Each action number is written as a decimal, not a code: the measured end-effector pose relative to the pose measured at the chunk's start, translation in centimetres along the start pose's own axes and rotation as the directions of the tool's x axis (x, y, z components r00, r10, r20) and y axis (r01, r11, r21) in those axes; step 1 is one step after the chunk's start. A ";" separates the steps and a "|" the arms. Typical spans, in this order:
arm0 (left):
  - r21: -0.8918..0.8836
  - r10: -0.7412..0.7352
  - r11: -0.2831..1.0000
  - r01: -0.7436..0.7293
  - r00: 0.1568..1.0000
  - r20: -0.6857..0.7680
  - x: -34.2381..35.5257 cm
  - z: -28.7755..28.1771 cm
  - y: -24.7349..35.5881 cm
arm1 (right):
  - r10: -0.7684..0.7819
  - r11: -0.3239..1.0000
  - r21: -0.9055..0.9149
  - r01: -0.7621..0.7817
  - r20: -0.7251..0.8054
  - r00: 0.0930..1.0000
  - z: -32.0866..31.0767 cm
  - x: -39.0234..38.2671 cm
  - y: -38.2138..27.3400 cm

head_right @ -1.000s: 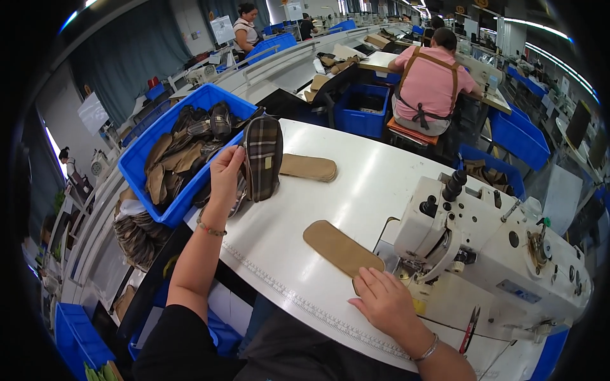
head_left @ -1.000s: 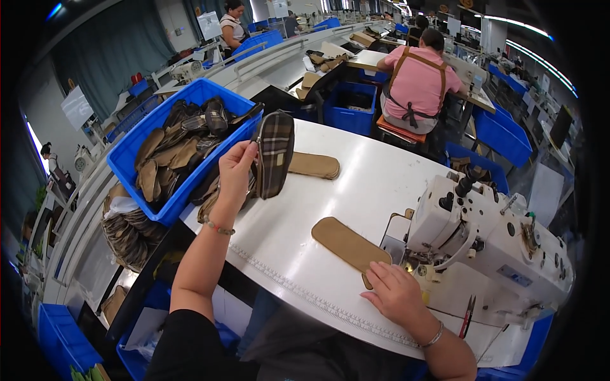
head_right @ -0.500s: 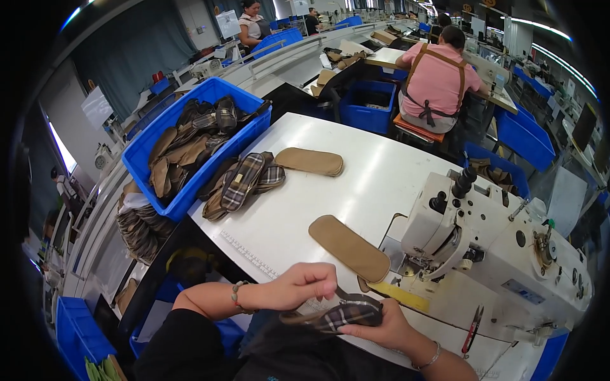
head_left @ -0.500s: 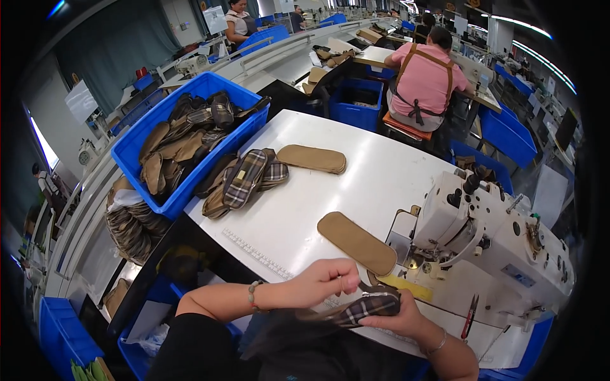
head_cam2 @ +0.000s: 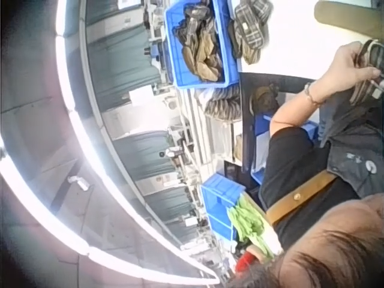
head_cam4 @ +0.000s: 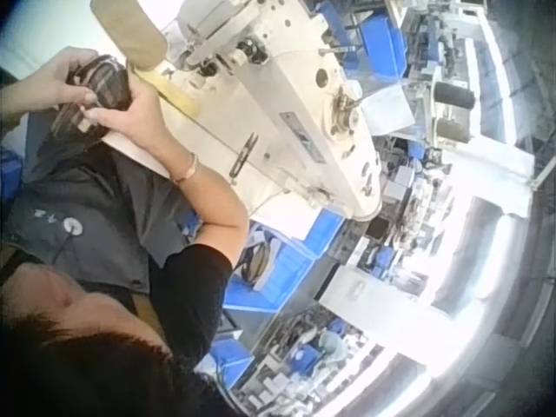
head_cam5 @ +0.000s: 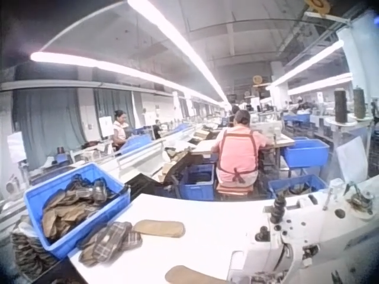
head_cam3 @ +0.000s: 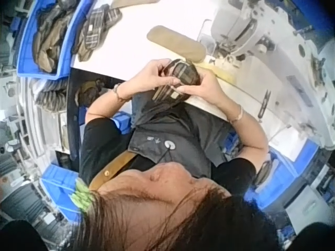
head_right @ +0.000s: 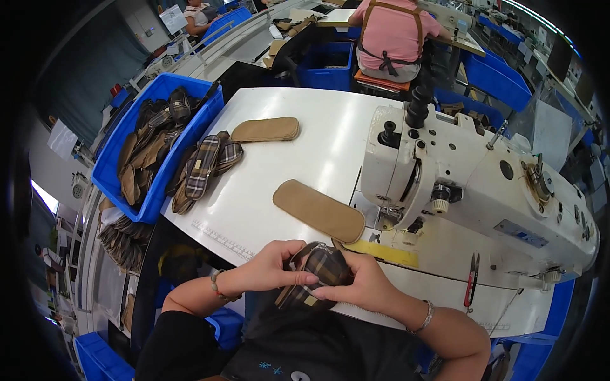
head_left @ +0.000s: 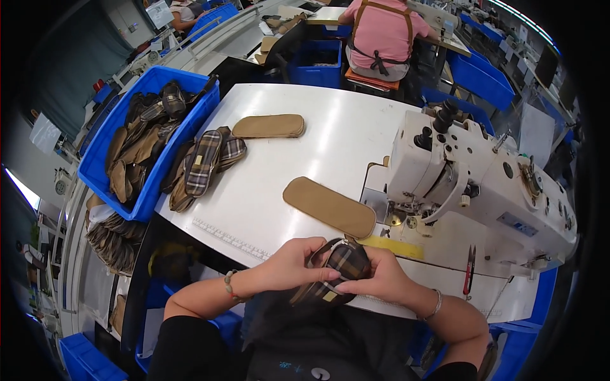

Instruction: Sewing the upper parts of shoes together using an industrial sewing machine.

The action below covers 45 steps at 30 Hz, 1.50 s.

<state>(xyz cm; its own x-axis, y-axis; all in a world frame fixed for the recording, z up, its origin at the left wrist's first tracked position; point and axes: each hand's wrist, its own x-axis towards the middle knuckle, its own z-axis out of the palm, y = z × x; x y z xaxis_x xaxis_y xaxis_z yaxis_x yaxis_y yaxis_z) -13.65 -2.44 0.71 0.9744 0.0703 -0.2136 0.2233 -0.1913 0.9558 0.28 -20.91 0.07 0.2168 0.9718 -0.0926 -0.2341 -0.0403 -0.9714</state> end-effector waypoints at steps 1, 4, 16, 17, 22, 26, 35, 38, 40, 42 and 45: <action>-0.078 -0.015 0.997 0.013 1.000 -0.019 0.0 0.0 -0.3 | 0.001 1.000 0.003 -0.001 -0.004 1.000 -0.3 -0.1 0.1; -0.183 -0.074 0.981 0.066 0.997 -0.036 -0.3 0.2 0.3 | 0.088 0.970 0.233 -0.074 -0.049 0.995 -1.4 -0.2 0.6; -0.861 -0.032 0.489 0.139 0.989 0.141 -0.9 1.1 -1.3 | 0.065 0.898 0.428 -0.099 0.092 0.994 -2.2 0.2 1.1; -0.866 -0.046 0.477 0.146 0.989 0.141 -0.9 1.3 -1.6 | 0.066 0.897 0.430 -0.099 0.092 0.994 -2.3 0.3 1.0; -0.669 -0.138 0.720 0.185 0.983 0.123 -1.0 2.6 0.1 | 0.074 0.965 0.248 -0.086 0.059 0.996 -2.2 0.3 1.0; -0.716 -0.188 0.653 0.247 0.969 0.163 -1.0 2.7 -0.8 | 0.082 0.970 0.224 -0.095 0.063 0.995 -2.1 0.4 1.1; -0.719 -0.052 0.667 0.197 0.974 0.219 -0.7 2.3 -2.7 | 0.082 0.967 0.235 -0.101 0.091 0.992 -1.6 0.2 0.9; -0.591 0.008 0.793 0.149 0.967 0.255 -0.9 1.8 -2.1 | 0.010 0.966 0.253 -0.044 0.137 0.990 -1.5 0.1 0.8; -0.750 0.073 0.658 0.062 0.987 0.145 -1.2 2.1 -0.9 | 0.023 0.978 0.205 -0.045 0.107 0.994 -1.7 0.2 0.5; -0.777 0.003 0.626 0.063 0.997 0.083 -1.3 1.9 -1.5 | 0.016 0.984 0.172 -0.037 0.124 0.992 -1.8 0.2 0.7; -0.784 -0.061 0.621 0.021 0.998 -0.022 -1.5 1.8 -1.6 | 0.015 0.995 0.096 -0.030 0.159 0.987 -1.6 0.2 0.5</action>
<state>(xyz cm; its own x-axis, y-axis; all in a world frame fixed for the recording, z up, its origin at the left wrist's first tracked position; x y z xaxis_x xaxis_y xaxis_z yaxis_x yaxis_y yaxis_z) -15.42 -3.98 -0.85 0.9581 0.1030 -0.2672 0.1386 0.6498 0.7474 1.73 -21.08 -0.84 0.0597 0.9957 -0.0707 -0.3304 -0.0472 -0.9427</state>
